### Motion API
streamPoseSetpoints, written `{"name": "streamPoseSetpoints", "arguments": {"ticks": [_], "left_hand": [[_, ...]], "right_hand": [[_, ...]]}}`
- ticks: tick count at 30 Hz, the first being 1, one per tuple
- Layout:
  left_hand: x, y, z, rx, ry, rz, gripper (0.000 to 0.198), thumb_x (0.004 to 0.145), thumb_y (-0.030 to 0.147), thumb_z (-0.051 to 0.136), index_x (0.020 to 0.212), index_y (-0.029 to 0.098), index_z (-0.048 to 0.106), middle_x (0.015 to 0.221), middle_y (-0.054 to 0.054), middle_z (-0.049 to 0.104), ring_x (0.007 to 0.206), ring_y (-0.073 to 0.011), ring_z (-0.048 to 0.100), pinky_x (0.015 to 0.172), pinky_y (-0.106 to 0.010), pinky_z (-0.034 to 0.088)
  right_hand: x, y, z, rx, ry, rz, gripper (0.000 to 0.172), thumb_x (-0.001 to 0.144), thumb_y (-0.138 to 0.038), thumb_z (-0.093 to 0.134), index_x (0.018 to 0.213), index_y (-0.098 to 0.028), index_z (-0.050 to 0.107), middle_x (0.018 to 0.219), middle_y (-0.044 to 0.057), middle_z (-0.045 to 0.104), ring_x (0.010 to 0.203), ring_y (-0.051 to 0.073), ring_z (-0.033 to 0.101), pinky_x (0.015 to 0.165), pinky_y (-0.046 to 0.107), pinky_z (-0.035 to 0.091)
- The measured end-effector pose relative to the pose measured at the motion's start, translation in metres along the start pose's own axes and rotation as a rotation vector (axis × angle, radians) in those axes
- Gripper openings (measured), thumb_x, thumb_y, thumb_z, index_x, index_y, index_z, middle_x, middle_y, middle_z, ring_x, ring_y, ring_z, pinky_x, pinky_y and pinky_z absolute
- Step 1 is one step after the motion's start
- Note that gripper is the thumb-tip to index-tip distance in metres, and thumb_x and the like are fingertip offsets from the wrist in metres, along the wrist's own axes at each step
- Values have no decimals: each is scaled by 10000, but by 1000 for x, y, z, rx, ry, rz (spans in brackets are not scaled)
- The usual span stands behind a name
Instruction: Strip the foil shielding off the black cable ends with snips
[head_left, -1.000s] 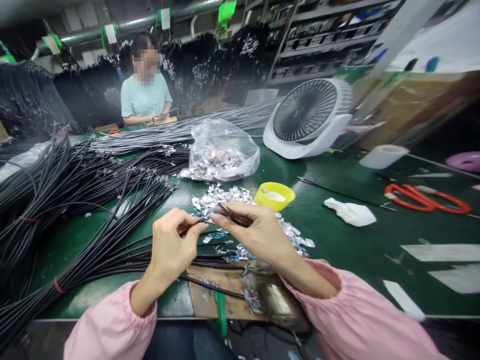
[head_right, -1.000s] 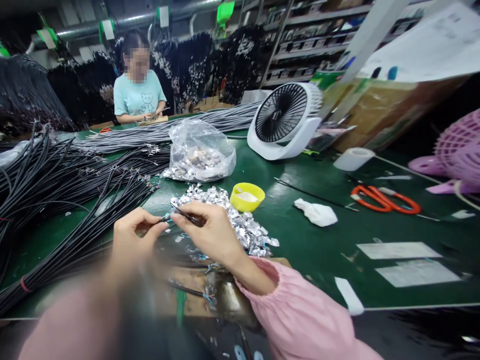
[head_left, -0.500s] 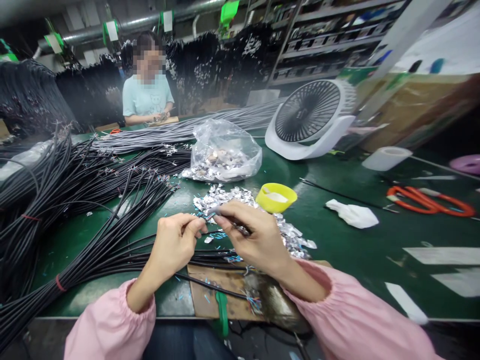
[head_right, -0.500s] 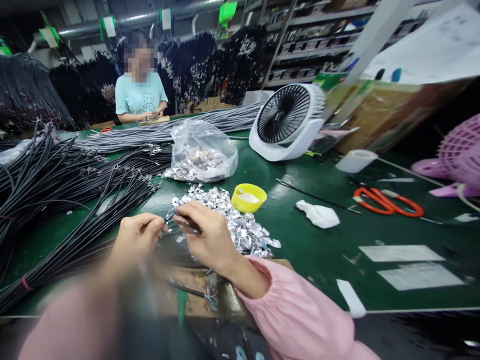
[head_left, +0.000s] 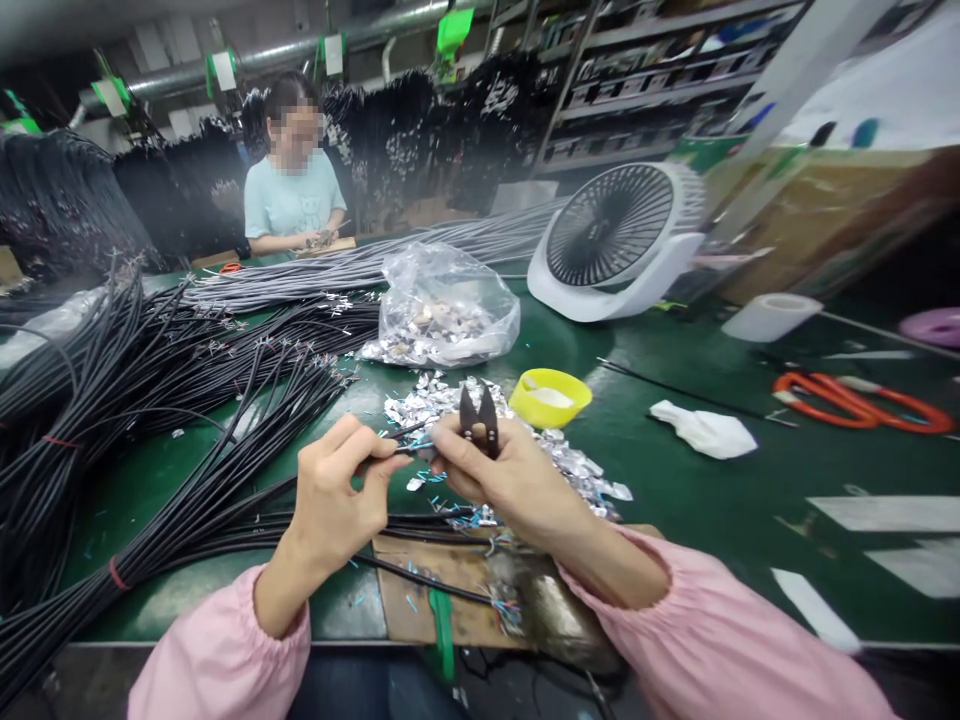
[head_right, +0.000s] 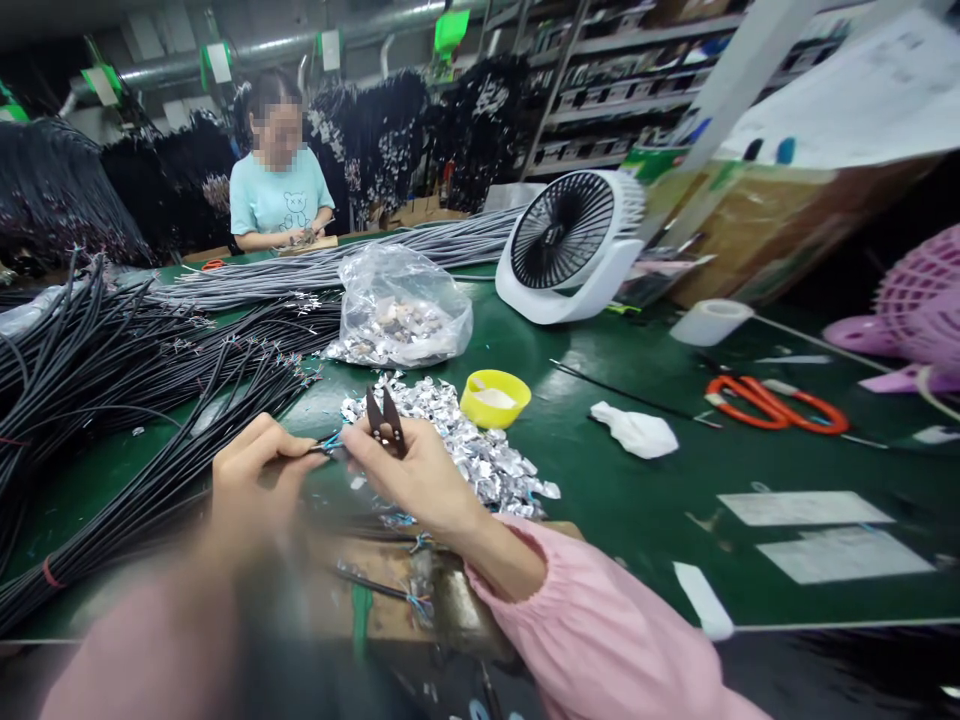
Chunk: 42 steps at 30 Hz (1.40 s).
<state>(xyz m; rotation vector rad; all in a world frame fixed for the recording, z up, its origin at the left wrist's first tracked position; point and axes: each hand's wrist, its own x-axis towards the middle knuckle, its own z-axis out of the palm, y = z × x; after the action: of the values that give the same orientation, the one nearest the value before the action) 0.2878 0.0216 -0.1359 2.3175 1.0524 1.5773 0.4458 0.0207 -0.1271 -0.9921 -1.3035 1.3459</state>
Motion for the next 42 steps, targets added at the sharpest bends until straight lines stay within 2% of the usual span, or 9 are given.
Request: {"name": "streamPoseSetpoints", "arguments": {"ticks": [4, 7, 9, 12, 15, 17, 20, 35, 42], "left_hand": [[-1, 0, 1, 65, 46, 25, 137, 781, 107, 619, 674, 162, 553, 616, 34, 479, 538, -70, 453, 481, -191, 342], [-1, 2, 1, 33, 52, -26, 93, 789, 123, 609, 709, 167, 589, 636, 27, 513, 557, -76, 484, 478, -185, 361], [0, 4, 0, 0, 46, -83, 56, 797, 137, 602, 796, 181, 637, 657, 21, 531, 565, -79, 494, 470, -180, 368], [0, 6, -2, -41, 77, -138, 124, 798, 159, 611, 891, 214, 672, 676, 17, 542, 560, -80, 491, 454, -177, 371], [-1, 8, -3, -53, 109, -147, 113, 794, 159, 618, 867, 215, 683, 675, 13, 559, 555, -80, 501, 451, -177, 381], [-1, 8, -4, -44, 110, -139, 113, 795, 148, 616, 861, 211, 683, 677, 14, 573, 551, -76, 510, 459, -176, 391], [-1, 8, -5, -22, 100, -98, 112, 794, 143, 622, 864, 206, 682, 672, 21, 589, 542, -69, 518, 468, -175, 400], [-2, 9, -4, 35, 99, -50, 110, 795, 144, 622, 871, 194, 685, 646, 23, 597, 511, -65, 513, 458, -178, 402], [-2, 11, -2, 152, 111, -32, 75, 819, 179, 611, 873, 177, 662, 690, 8, 611, 555, -75, 546, 519, -180, 440]], "right_hand": [[-4, 0, 3, -170, -23, -176, 404, 727, -517, 625, 571, -156, 531, 469, -36, 426, 438, 74, 381, 401, 198, 305], [-6, 1, 7, -291, -87, -276, 442, 778, -543, 568, 564, -158, 537, 515, -10, 478, 478, 93, 426, 444, 213, 366], [-7, 2, 8, -331, -13, -338, 455, 788, -585, 538, 642, -158, 590, 522, -10, 484, 465, 96, 432, 431, 211, 376], [-6, 2, 5, -365, 182, -415, 500, 820, -628, 455, 884, -170, 645, 633, 20, 563, 524, 119, 505, 466, 220, 437], [-5, 2, 3, -425, 204, -468, 444, 857, -569, 451, 949, -187, 658, 783, 63, 644, 671, 151, 593, 595, 250, 506], [-5, 3, 3, -431, 144, -483, 375, 859, -514, 494, 905, -191, 680, 784, 59, 663, 693, 156, 615, 614, 247, 516], [-6, 4, 5, -413, 88, -484, 345, 873, -463, 495, 838, -190, 703, 668, 34, 641, 586, 138, 592, 523, 221, 493], [-7, 0, 5, -448, 102, -483, 331, 865, -421, 513, 783, -186, 731, 616, 37, 646, 537, 137, 570, 491, 228, 468], [-6, 0, 5, -369, 94, -386, 420, 833, -521, 520, 752, -165, 727, 628, 44, 651, 514, 135, 571, 452, 221, 477]]}}
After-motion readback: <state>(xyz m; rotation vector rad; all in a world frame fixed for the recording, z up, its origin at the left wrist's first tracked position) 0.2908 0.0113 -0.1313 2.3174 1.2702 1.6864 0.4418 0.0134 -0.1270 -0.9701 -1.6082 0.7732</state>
